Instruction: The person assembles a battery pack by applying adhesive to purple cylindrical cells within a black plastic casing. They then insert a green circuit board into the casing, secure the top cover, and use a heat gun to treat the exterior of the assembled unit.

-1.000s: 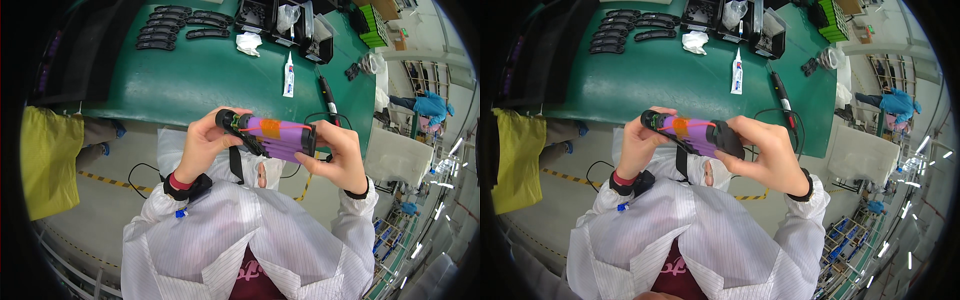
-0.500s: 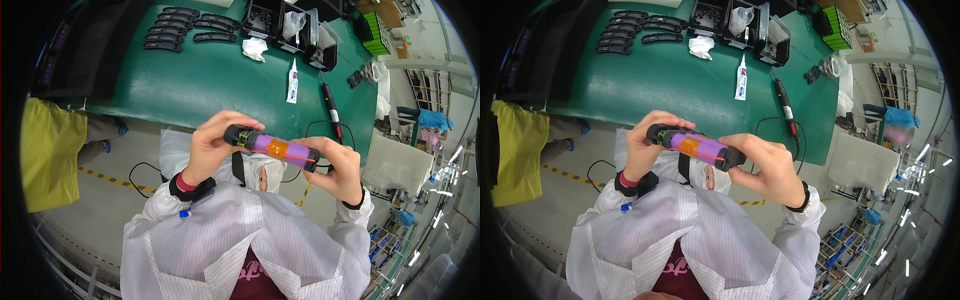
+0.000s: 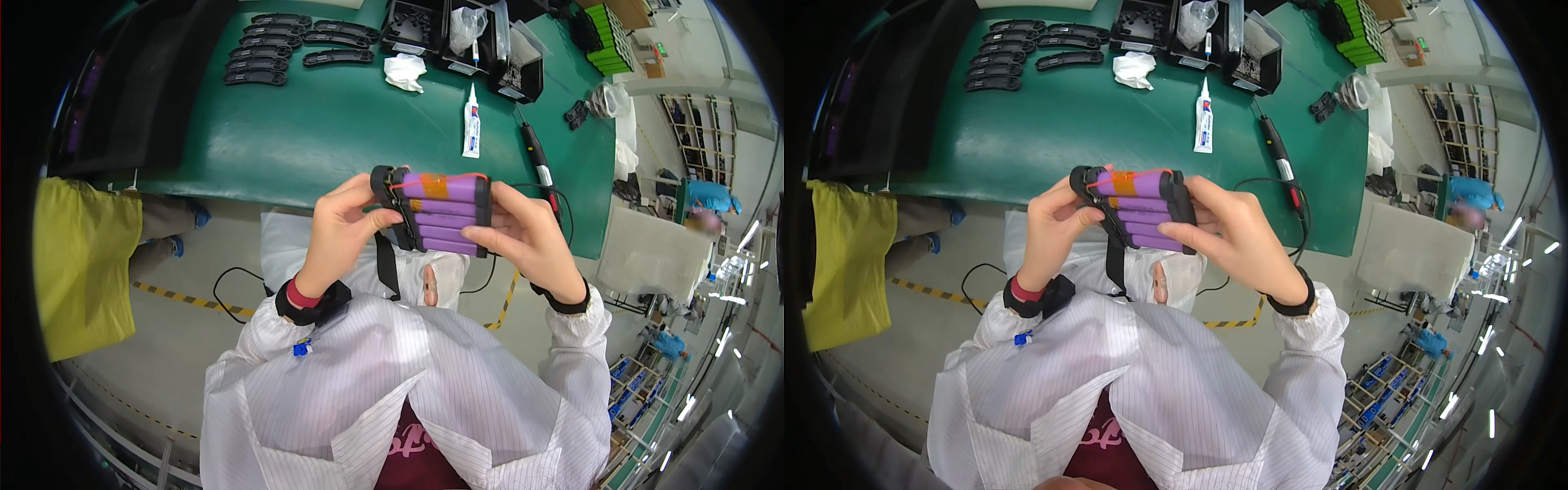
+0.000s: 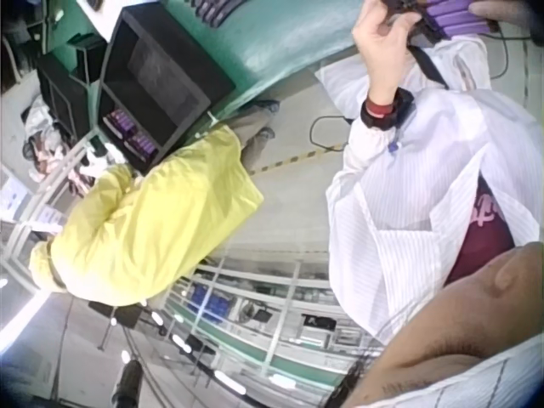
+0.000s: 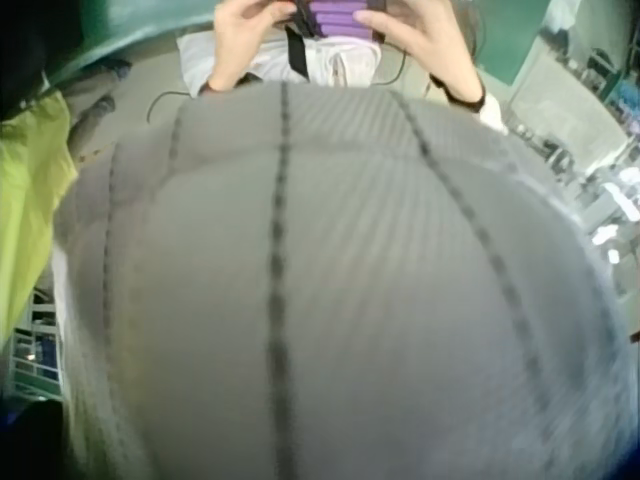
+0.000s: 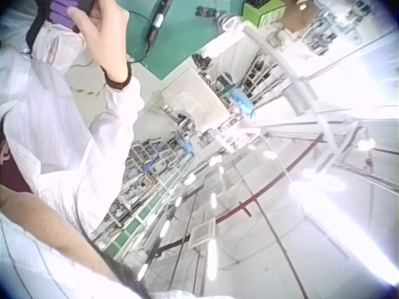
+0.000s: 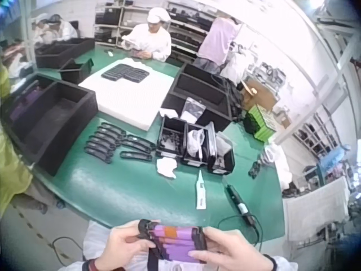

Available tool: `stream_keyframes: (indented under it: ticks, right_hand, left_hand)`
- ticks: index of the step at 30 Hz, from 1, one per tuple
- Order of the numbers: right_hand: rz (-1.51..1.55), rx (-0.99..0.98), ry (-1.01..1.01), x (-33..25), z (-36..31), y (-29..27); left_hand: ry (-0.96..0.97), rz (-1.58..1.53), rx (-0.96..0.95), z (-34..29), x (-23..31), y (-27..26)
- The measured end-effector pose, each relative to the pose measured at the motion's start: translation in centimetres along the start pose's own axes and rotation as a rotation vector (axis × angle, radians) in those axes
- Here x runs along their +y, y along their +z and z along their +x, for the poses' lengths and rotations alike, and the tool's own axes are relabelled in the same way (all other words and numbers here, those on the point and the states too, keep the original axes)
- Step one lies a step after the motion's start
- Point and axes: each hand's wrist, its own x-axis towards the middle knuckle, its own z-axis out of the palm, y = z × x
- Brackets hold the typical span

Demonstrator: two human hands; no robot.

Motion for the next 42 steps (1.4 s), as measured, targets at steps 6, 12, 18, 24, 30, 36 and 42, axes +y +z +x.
stream_keyframes:
  ticks: [6,12,18,24,30,36,42]
  right_hand:
    - [0.037,0.131,0.018,1.0,0.5,1.6]
    - [-0.472,0.392,-0.377,1.1,1.0,4.8]
    - [-0.813,0.615,-0.591,1.2,1.8,7.8]
    - [-0.356,0.559,-0.605,1.2,0.9,8.2]
    - [0.154,0.289,-0.562,2.4,0.0,7.4]
    - [0.221,0.278,-0.715,3.0,-0.1,7.5]
    - [0.233,0.363,-0.797,3.1,-0.1,7.6]
  left_hand:
    - [-0.151,-0.089,0.138,0.3,-0.6,0.6]
    - [0.141,-0.132,0.072,0.7,-1.4,2.3]
    - [0.099,0.028,0.108,-1.0,-2.8,0.5]
    - [0.228,-0.065,-0.015,-1.6,-2.4,-1.4]
    - [0.633,-0.349,-0.428,2.0,2.0,1.0]
    - [0.566,-0.371,-0.46,1.4,1.5,-1.0]
    - [0.593,-0.321,-0.491,1.7,1.6,-0.8]
